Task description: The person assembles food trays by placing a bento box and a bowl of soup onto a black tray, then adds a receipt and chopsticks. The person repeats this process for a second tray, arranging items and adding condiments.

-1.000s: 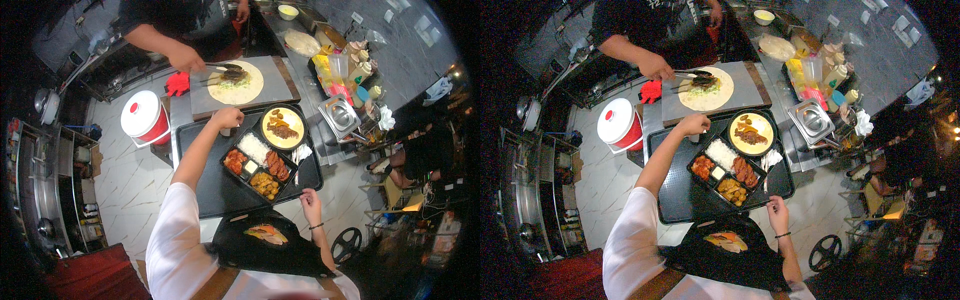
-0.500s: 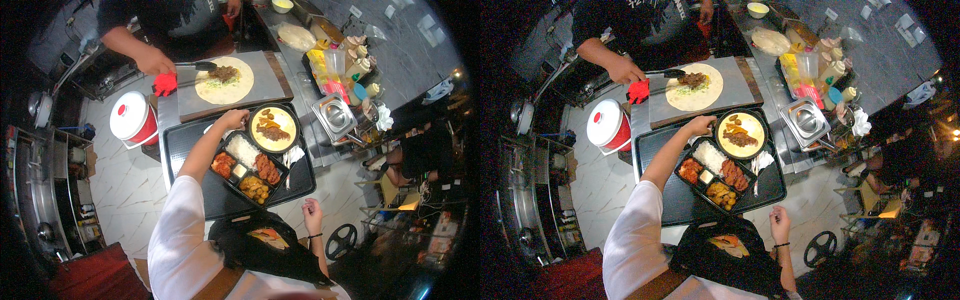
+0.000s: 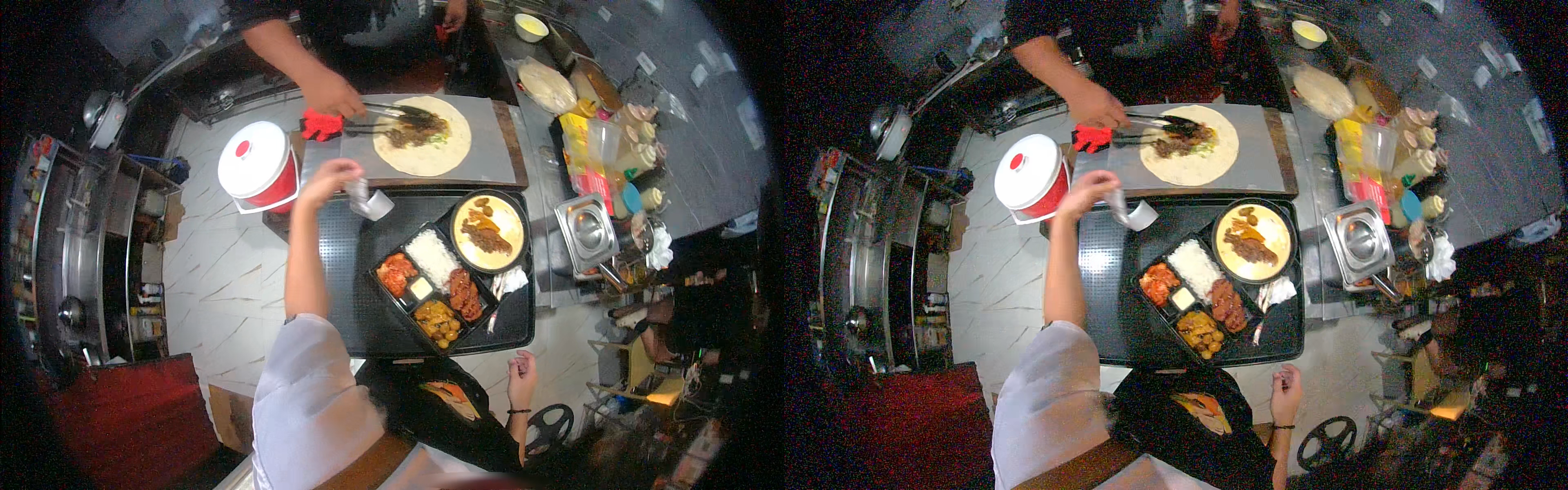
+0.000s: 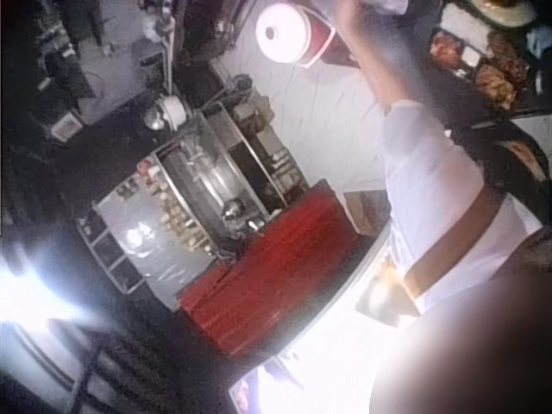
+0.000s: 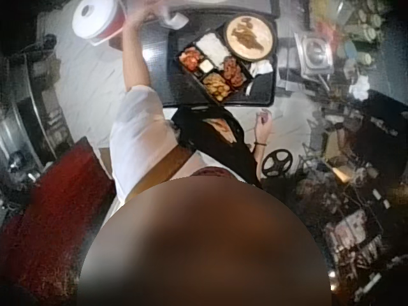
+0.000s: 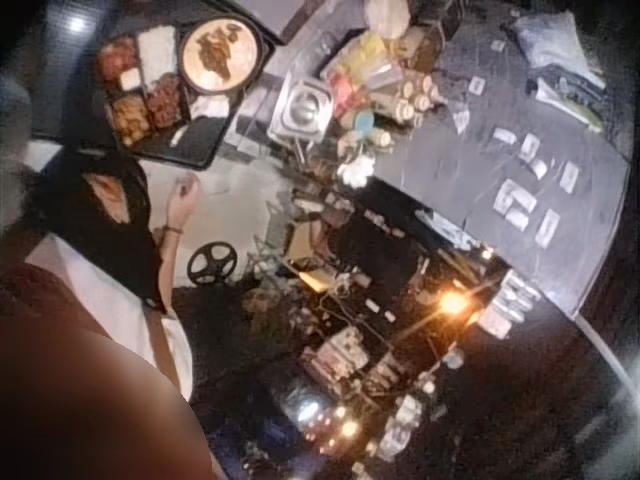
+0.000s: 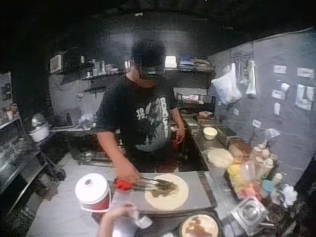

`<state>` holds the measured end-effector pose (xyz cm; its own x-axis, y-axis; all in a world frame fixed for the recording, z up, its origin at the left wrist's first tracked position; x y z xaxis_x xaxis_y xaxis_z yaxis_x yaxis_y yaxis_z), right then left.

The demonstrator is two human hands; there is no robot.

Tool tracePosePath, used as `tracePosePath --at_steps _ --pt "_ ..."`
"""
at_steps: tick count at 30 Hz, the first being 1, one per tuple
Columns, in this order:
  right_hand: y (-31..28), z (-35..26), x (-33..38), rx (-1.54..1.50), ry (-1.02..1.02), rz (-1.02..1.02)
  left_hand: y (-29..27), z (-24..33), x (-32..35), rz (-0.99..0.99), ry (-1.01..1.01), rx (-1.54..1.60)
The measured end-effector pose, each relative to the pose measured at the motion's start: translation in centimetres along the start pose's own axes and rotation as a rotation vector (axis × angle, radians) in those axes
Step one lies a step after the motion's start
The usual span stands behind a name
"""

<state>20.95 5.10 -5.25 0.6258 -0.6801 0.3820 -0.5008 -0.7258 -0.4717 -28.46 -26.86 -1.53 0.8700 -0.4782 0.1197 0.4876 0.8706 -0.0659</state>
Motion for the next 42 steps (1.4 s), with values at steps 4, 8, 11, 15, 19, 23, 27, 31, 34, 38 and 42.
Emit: tracePosePath --at_steps 4,8,11,15,19,23,27,31,34,38,42 --pt "0.5 1.6 -1.4 0.022 -0.02 -0.017 -10.7 3.0 4.3 0.292 0.267 -0.307" --pt "2.4 -0.7 -1.7 0.111 -0.039 -0.028 -14.3 4.9 3.2 0.415 0.323 -0.979" --pt "4.1 -3.3 -1.0 0.15 -0.055 -0.053 -13.5 3.4 0.6 0.173 0.14 -1.094" --pt "5.5 -5.3 0.4 0.238 -0.106 -0.052 -12.1 -4.1 -4.1 -0.147 0.265 -1.274" --pt "5.9 -5.7 1.9 0.275 -0.044 -0.03 -10.3 -9.9 -6.7 -0.345 0.259 -1.078" --pt "6.5 -4.2 3.6 0.267 -0.034 0.038 -7.7 -8.0 -6.1 -0.327 0.114 -0.969" --pt "7.1 -4.8 4.8 0.267 0.018 0.022 -7.2 -7.3 -5.3 -0.309 0.166 -1.042" --pt "7.8 -5.0 5.5 0.246 0.013 0.009 -7.0 -6.7 -5.0 -0.264 0.176 -1.069" --pt "8.2 -5.2 5.3 0.307 -0.054 0.014 -6.4 -6.7 -5.2 -0.211 0.11 -1.111" --pt "8.5 -6.8 5.2 0.407 0.028 -0.026 -4.9 -5.2 -4.3 0.045 0.113 -1.255" --pt "8.5 -6.8 4.3 0.421 -0.102 0.002 -3.5 -3.7 -1.4 0.301 0.363 -1.247"
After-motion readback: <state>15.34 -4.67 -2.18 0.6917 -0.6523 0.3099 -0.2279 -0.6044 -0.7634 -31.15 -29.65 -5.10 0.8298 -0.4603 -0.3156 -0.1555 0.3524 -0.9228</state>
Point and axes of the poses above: each hand's wrist, its own x-axis away from the middle knuckle, its own y-axis out of the palm, z = x × y, the point moved 1 cm from there along -x, towards the middle knuckle, and after that the axes turned 7 degrees about y, right-handed, at the moved point
